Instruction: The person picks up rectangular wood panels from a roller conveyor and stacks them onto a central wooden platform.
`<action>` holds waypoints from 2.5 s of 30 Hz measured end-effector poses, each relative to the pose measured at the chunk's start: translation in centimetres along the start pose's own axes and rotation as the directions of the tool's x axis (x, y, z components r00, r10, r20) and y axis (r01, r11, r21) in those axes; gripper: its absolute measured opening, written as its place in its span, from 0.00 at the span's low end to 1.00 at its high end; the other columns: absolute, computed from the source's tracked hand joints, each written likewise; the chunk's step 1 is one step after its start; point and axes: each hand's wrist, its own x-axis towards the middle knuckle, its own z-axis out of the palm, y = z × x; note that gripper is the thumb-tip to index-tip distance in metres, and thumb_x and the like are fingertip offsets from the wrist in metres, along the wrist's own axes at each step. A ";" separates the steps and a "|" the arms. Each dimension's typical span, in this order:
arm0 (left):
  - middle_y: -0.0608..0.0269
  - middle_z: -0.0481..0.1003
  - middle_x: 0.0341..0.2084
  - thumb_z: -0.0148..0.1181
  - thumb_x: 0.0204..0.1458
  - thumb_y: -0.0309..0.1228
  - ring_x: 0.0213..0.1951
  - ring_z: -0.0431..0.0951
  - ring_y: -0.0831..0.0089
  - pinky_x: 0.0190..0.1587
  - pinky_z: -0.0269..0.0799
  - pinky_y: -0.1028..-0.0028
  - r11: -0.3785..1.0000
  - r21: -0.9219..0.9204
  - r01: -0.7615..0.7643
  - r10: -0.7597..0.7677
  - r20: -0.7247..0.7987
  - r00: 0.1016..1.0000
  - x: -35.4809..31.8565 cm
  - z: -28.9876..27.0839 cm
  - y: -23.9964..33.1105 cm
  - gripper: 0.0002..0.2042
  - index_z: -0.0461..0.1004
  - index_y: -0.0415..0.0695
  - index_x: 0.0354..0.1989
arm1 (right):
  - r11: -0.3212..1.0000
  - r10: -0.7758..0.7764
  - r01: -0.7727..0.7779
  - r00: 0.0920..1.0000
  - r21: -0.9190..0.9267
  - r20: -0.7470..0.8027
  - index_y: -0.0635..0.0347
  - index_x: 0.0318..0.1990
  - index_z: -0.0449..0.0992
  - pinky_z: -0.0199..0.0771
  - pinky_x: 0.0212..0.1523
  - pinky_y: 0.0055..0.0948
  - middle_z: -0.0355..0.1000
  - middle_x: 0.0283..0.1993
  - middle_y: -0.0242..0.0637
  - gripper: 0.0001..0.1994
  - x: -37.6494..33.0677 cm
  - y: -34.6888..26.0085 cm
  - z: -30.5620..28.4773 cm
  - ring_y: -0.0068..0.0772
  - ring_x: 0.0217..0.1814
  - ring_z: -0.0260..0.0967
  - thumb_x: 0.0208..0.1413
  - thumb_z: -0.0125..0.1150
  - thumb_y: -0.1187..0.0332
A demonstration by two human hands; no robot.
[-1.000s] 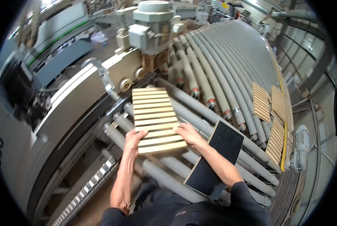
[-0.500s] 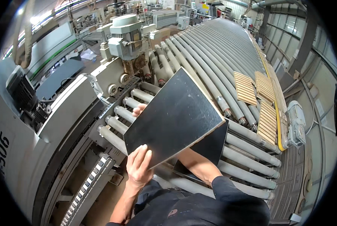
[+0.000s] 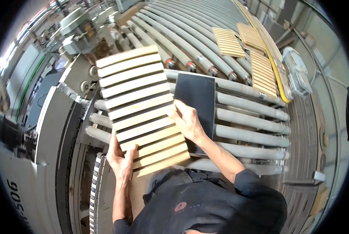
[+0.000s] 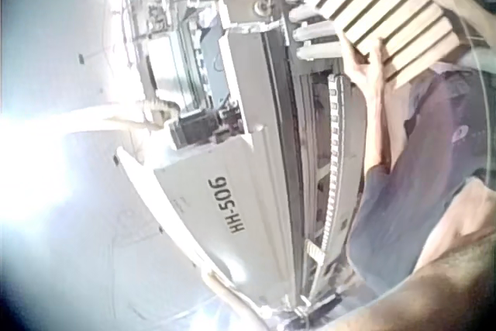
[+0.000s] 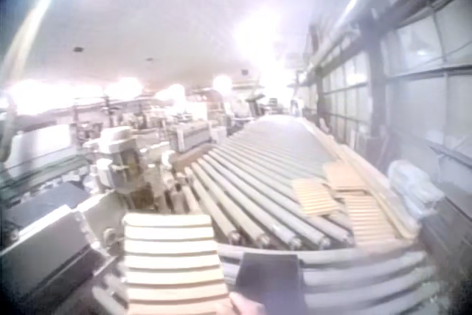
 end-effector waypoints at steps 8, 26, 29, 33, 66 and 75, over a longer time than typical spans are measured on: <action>0.42 0.80 0.60 0.80 0.55 0.33 0.59 0.82 0.62 0.63 0.78 0.65 0.951 -0.081 0.298 -0.235 0.440 0.867 4.3 8.7 -7.9 0.40 0.68 0.27 0.74 | 0.865 0.266 -0.323 0.944 -0.383 -0.196 0.72 0.39 0.75 0.77 0.43 0.58 0.78 0.34 0.68 0.22 -5.8 6.7 -6.9 0.73 0.42 0.79 0.74 0.61 0.55; 0.38 0.72 0.71 0.86 0.45 0.47 0.66 0.78 0.48 0.58 0.83 0.55 0.903 0.430 -0.007 -0.199 0.431 0.880 6.9 12.8 -10.2 0.50 0.70 0.34 0.75 | 0.680 0.327 -0.455 0.890 -0.575 -0.317 0.72 0.52 0.82 0.86 0.49 0.52 0.84 0.44 0.59 0.24 -6.9 6.7 -12.6 0.64 0.45 0.84 0.67 0.70 0.53; 0.36 0.70 0.72 0.88 0.40 0.44 0.69 0.76 0.47 0.66 0.77 0.54 0.959 0.270 0.082 -0.231 0.586 0.776 3.6 10.1 -9.9 0.59 0.59 0.33 0.80 | 0.867 0.333 -0.378 0.924 -0.325 -0.188 0.72 0.76 0.66 0.88 0.57 0.48 0.76 0.66 0.62 0.46 -10.7 6.4 -14.2 0.52 0.62 0.82 0.57 0.81 0.53; 0.34 0.70 0.72 0.88 0.38 0.35 0.71 0.74 0.48 0.74 0.70 0.56 0.957 0.261 0.125 -0.278 0.707 0.650 1.3 8.9 -8.5 0.65 0.49 0.30 0.83 | 0.855 0.405 -0.305 0.898 -0.419 0.172 0.71 0.84 0.46 0.50 0.87 0.56 0.44 0.87 0.65 0.66 -15.2 6.1 -13.3 0.62 0.89 0.44 0.52 0.78 0.36; 0.41 0.82 0.61 0.85 0.41 0.25 0.65 0.82 0.55 0.68 0.75 0.60 0.917 0.397 0.025 -0.294 0.636 0.714 0.6 10.6 -3.5 0.56 0.59 0.41 0.82 | 0.863 0.304 -0.259 0.952 -0.434 0.038 0.60 0.80 0.59 0.83 0.59 0.52 0.78 0.59 0.63 0.49 -18.4 5.3 -12.1 0.65 0.59 0.80 0.55 0.83 0.58; 0.38 0.76 0.67 0.73 0.51 0.22 0.69 0.78 0.48 0.69 0.75 0.57 0.924 0.383 0.008 -0.278 0.656 0.701 0.5 7.6 -4.2 0.47 0.57 0.43 0.82 | 0.895 0.242 -0.168 0.961 -0.413 0.134 0.68 0.78 0.63 0.84 0.61 0.48 0.78 0.62 0.63 0.49 -18.0 5.9 -13.3 0.60 0.61 0.81 0.54 0.83 0.54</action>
